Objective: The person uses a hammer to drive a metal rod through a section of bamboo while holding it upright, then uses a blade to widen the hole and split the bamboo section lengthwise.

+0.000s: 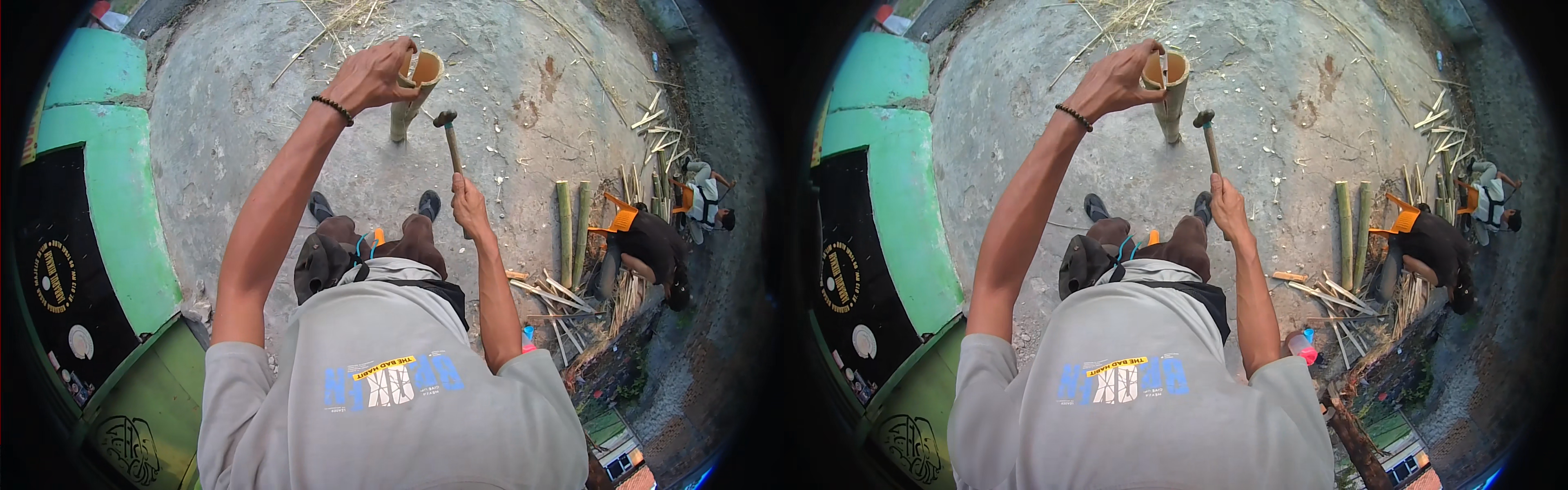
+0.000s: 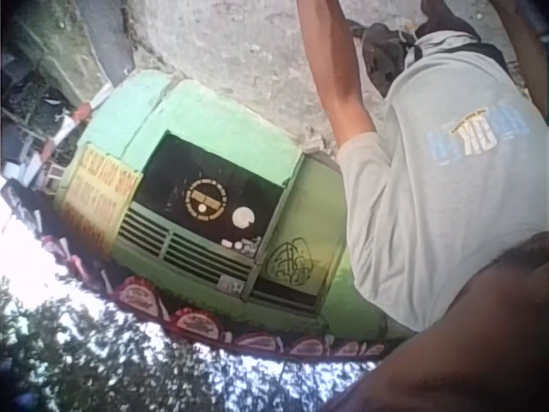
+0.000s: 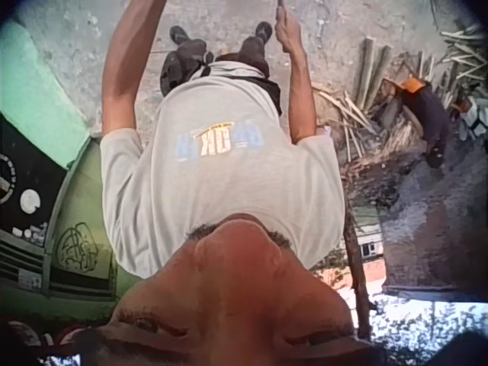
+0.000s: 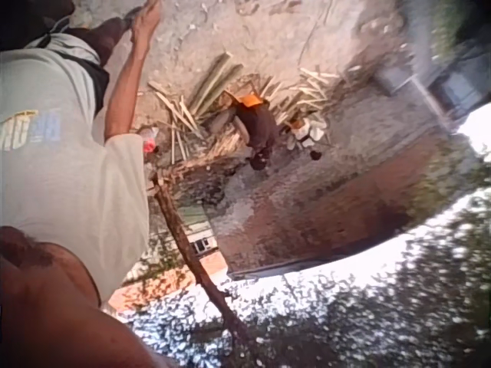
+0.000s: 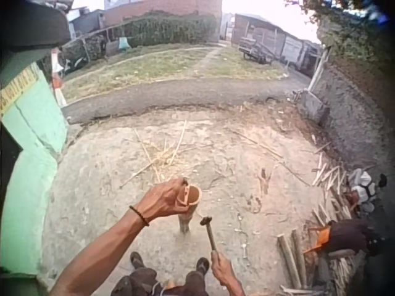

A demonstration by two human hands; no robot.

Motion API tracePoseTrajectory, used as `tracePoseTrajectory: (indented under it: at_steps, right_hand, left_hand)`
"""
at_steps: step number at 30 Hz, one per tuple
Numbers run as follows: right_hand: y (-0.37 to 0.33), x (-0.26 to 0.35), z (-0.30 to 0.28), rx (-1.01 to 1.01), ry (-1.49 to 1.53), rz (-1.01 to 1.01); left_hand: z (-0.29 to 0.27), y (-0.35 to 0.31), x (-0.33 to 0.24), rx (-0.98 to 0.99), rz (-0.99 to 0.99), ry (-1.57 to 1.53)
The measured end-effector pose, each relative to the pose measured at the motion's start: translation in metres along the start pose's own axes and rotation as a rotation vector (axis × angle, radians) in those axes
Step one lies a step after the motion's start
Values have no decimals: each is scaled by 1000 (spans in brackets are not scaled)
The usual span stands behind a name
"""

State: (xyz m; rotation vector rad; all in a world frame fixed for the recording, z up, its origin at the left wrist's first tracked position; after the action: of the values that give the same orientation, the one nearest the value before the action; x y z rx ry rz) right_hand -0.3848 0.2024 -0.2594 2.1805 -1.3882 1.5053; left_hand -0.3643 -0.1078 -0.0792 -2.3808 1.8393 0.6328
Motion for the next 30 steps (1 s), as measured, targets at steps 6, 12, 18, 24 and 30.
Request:
tracePoseTrajectory:
  at_steps: [6,12,18,24,30]
  right_hand:
    - [-51,-52,-13,-38,130,210]
    - [-55,-37,-14,-67,261,283]
    - [-37,-31,-8,-65,194,209]
    - [-14,-1,-2,-41,14,112]
    - [7,43,6,-68,-103,-73]
  left_hand:
    - [10,22,-42,1,-34,199]
    - [17,30,-56,-71,-177,112]
    - [28,16,-36,-214,-391,170]
    - [24,12,1,-506,-238,566]
    - [19,26,18,86,-97,-247]
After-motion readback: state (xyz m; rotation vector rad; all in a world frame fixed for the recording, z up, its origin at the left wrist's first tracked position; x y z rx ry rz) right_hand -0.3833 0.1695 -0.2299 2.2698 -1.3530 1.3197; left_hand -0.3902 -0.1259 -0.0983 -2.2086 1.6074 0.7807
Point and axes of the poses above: each hand's wrist, its own y-axis towards the middle knuckle, its own z-axis out of the palm, x = y × z, the point moved 6 cm from there along y, towards the middle knuckle, and after that the axes turned 5 degrees about -x, right-handed, at the moved point
